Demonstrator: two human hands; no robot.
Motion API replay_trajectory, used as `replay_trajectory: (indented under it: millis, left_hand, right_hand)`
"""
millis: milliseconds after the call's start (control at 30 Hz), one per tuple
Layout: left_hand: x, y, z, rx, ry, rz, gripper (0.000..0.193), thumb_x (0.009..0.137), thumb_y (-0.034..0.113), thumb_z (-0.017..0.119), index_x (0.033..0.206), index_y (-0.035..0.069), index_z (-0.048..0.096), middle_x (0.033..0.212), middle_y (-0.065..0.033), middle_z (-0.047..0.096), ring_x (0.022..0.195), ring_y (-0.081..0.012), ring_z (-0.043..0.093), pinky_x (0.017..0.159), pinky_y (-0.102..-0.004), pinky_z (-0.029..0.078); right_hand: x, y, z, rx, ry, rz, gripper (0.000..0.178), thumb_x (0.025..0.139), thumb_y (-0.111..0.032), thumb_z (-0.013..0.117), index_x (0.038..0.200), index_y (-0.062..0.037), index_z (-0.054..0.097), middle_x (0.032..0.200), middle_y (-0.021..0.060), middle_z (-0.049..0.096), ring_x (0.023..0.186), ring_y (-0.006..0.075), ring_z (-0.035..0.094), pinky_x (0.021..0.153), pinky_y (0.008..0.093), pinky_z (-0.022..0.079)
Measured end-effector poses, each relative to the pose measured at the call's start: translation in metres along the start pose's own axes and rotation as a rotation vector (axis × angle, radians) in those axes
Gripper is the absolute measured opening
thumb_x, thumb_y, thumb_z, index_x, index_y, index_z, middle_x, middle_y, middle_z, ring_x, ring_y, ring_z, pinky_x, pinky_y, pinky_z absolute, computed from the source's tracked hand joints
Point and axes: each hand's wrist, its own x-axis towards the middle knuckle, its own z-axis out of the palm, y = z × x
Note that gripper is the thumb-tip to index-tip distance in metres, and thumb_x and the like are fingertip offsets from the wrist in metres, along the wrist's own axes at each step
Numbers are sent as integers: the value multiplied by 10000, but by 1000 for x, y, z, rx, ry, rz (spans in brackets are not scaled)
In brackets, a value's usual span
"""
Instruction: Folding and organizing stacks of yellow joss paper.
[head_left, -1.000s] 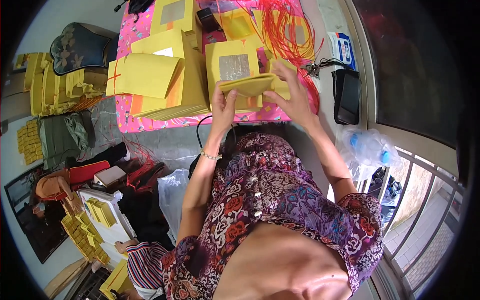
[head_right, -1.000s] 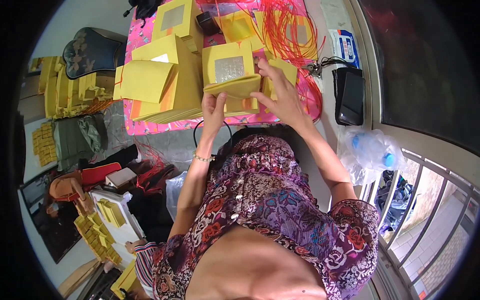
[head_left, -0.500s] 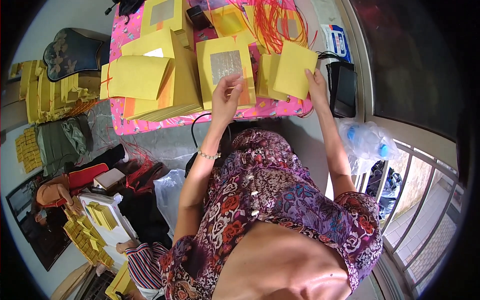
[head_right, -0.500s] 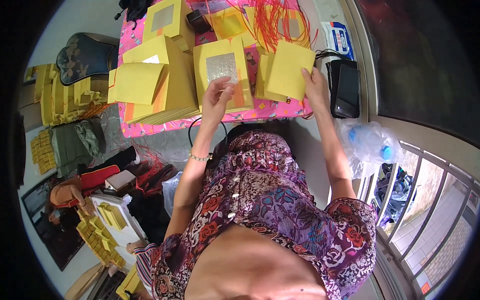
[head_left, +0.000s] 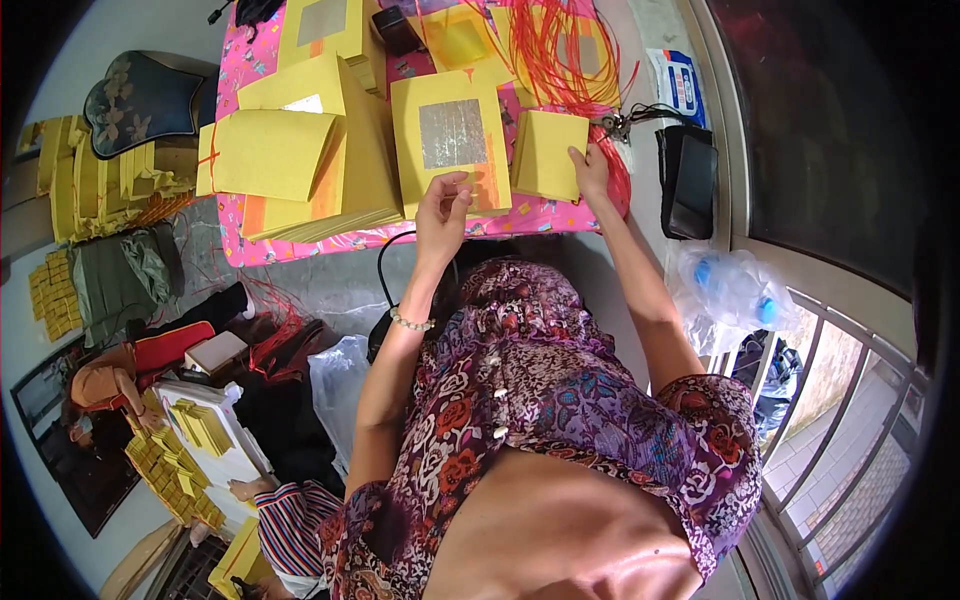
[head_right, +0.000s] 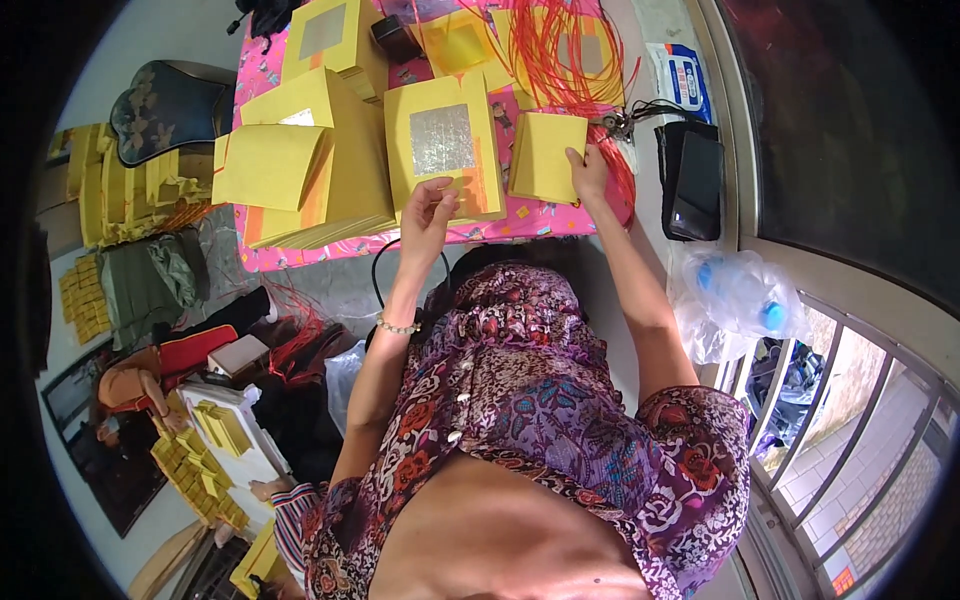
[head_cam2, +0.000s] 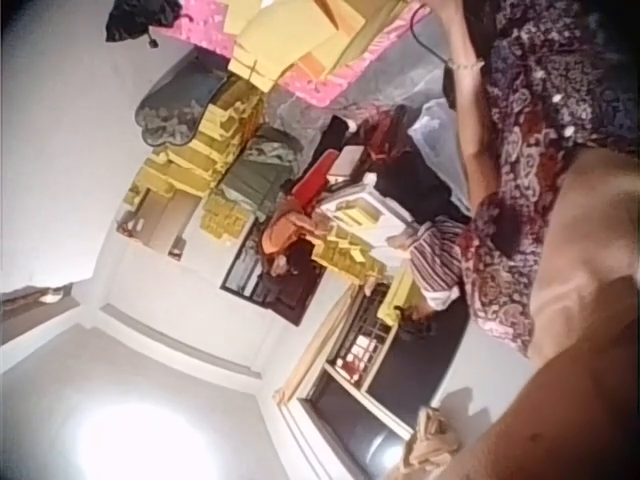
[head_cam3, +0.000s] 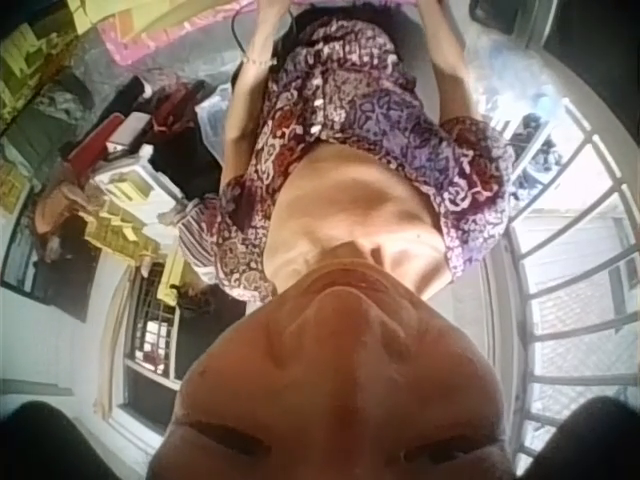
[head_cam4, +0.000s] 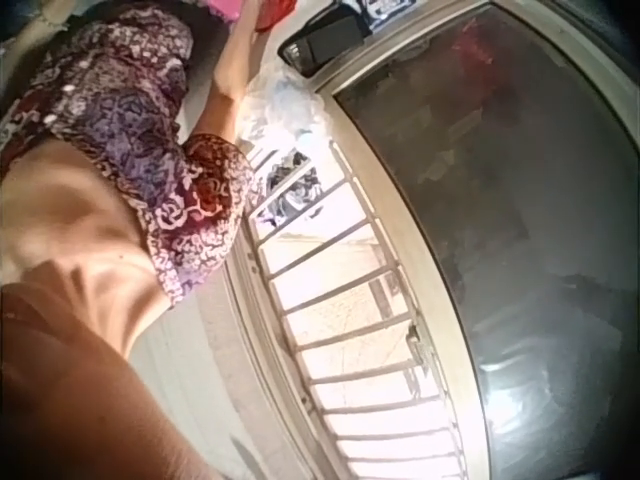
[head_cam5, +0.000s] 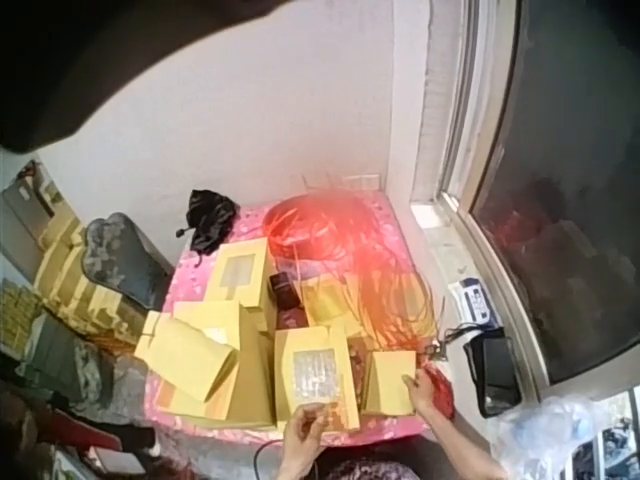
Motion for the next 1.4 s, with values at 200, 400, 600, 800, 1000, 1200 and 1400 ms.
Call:
replay_trajectory:
  millis: [200, 400, 600, 800, 1000, 1200, 1400]
  left_hand:
    - [-1, -7, -4, 7, 19, 5, 209, 911, 68, 533, 1114, 17, 549, 959, -64, 616, 856, -119, 596, 760, -249, 473]
    - [2, -6, -2, -16, 5, -14, 211, 908, 63, 540, 1114, 21, 551, 939, -47, 607, 838, -109, 583, 756, -243, 471]
    - [2, -13, -6, 33, -13, -1, 238, 926, 110, 541, 1154, 42, 534, 983, -51, 602, 856, -111, 592, 737, -247, 486]
    - [4, -13, -5, 33, -20, -1, 235, 927, 110, 540, 1151, 42, 535, 984, -52, 601, 855, -110, 591, 736, -247, 485]
    - [1, -8, -2, 8, 35, -30, 207, 898, 50, 544, 1101, 12, 549, 902, -40, 602, 813, -108, 586, 732, -240, 475]
    - [-3, 2, -4, 27, 33, 42, 219, 871, 34, 573, 1090, 25, 556, 912, -67, 611, 795, -120, 600, 700, -248, 486]
    - [-10, 18, -23, 657, 28, 338, 325, 720, 19, 689, 1027, 57, 588, 938, -114, 578, 877, -276, 547, 766, -370, 456]
  right_hand:
    - [-12, -23, 3, -279, 85, -28, 325, 823, -262, 671, 977, 15, 599, 819, 160, 661, 765, 258, 647, 687, 370, 479]
    - [-10, -11, 4, -380, 164, -185, 296, 832, -265, 659, 950, 3, 618, 743, 126, 644, 656, 208, 618, 598, 350, 457]
    - [-11, -27, 3, -482, 77, -102, 334, 823, -316, 651, 949, -7, 641, 754, 162, 641, 677, 284, 629, 608, 392, 461]
    - [-11, -26, 4, -519, 82, -149, 357, 833, -319, 640, 989, -4, 572, 813, 199, 646, 748, 354, 632, 662, 439, 468]
    - [-27, -55, 10, -721, 125, -183, 461, 793, -244, 684, 1093, -15, 419, 960, 229, 564, 884, 409, 570, 721, 483, 461]
    - [-29, -61, 4, -766, 225, -391, 466, 755, -190, 705, 1106, -34, 440, 1036, 202, 441, 974, 393, 491, 767, 467, 448]
    - [-53, -108, -4, -528, 17, -578, 339, 777, -171, 688, 1054, -51, 532, 1019, 152, 476, 951, 344, 507, 800, 413, 440]
